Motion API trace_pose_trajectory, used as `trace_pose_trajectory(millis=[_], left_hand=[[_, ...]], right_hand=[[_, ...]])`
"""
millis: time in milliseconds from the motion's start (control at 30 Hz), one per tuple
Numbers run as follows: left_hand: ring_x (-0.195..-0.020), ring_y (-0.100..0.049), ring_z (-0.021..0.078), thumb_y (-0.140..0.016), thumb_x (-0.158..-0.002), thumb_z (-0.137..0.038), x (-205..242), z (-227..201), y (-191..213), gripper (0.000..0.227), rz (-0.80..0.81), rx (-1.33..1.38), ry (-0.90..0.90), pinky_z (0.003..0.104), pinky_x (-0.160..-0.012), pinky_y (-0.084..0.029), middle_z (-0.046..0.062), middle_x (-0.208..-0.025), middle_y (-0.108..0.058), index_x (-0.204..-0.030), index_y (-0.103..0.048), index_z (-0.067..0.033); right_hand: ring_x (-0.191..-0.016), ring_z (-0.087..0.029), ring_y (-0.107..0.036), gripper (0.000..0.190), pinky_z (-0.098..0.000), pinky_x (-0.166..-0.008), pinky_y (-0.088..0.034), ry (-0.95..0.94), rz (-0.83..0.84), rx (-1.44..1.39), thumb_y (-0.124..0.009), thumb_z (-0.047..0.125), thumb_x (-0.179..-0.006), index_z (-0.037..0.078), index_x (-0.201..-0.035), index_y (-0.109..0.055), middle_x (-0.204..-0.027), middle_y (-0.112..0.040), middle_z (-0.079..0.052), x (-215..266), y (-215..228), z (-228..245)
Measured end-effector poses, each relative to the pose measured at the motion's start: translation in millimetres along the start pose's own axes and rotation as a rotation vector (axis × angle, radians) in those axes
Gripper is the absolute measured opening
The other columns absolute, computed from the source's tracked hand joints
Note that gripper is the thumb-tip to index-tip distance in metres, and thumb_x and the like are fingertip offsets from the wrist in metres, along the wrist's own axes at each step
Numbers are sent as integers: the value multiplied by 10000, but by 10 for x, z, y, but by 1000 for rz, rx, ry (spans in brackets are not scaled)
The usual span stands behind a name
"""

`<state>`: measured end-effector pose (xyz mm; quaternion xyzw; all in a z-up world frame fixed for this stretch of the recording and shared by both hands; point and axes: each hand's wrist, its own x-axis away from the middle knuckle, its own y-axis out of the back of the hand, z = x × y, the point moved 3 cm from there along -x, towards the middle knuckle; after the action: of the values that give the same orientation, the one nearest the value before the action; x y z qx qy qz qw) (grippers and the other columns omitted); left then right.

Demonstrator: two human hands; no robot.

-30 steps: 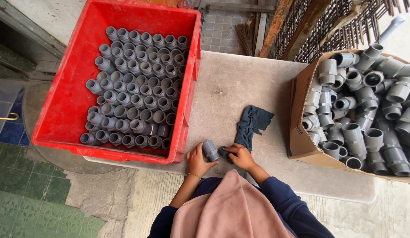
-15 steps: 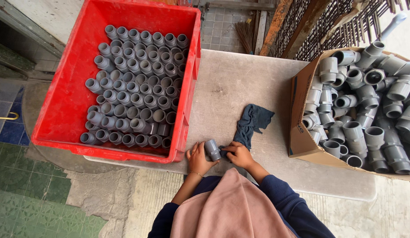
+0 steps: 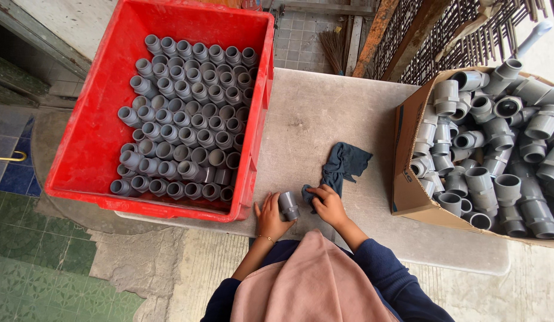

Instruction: The person repeatedly wipes gray plastic pipe fittings with a dark cloth and places them into a red crate. The person handles the fittings one at a time, wiping each before stacking them in the crate.

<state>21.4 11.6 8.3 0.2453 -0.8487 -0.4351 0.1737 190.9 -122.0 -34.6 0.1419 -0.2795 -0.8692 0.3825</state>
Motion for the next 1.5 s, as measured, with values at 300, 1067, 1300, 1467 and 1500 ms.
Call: trace_pose_trajectory(millis=[300, 1067, 1300, 1467, 1500], left_hand=[[-1265, -528, 319, -852, -492, -336, -117, -26, -117, 1200, 28, 124, -40, 624, -1138, -188, 177, -1316, -566, -1490, -239, -79], [-1448, -228, 375, -809, -608, -290, -107, -207, 202, 1107, 146, -115, -199, 621, -1154, -183, 171, -1563, -225, -1508, -203, -73], [-1326, -451, 324, -765, -604, -228, -331, -185, 0, 1117, 253, -177, -284, 502, -1129, -316, 161, -1414, -440, -1542, -174, -98], [-1229, -521, 407, -848, -478, -193, -365, -154, 113, 1214, 255, -91, -145, 488, -1035, -461, 191, -1352, -415, -1520, -232, -91], [-1211, -541, 417, -883, -460, -229, -343, -176, 210, 1222, 285, -76, -69, 475, -1035, -475, 181, -1334, -405, -1514, -275, -120]], right_hand=[[-1282, -398, -487, 425, -507, -1043, -436, 84, 238, 65, -473, 223, -974, 31, -1351, -514, -1412, -501, -187, -95, -251, 214], [-1233, -277, -560, 402, -413, -1042, -453, -110, 43, -127, -599, 165, -903, 288, -1284, -641, -1271, -645, -52, 23, -127, 226], [-1306, -436, -424, 572, -503, -1074, -395, 172, 245, -16, -486, 131, -950, 93, -1500, -337, -1486, -378, -241, 182, -114, 484], [-1221, -354, -553, 488, -433, -1024, -468, 144, 165, 90, -571, 101, -886, 136, -1372, -535, -1332, -571, -161, 13, -105, 59], [-1209, -307, -579, 487, -401, -1016, -479, 104, 98, 71, -593, 83, -858, 184, -1335, -588, -1292, -615, -114, -2, -87, -22]])
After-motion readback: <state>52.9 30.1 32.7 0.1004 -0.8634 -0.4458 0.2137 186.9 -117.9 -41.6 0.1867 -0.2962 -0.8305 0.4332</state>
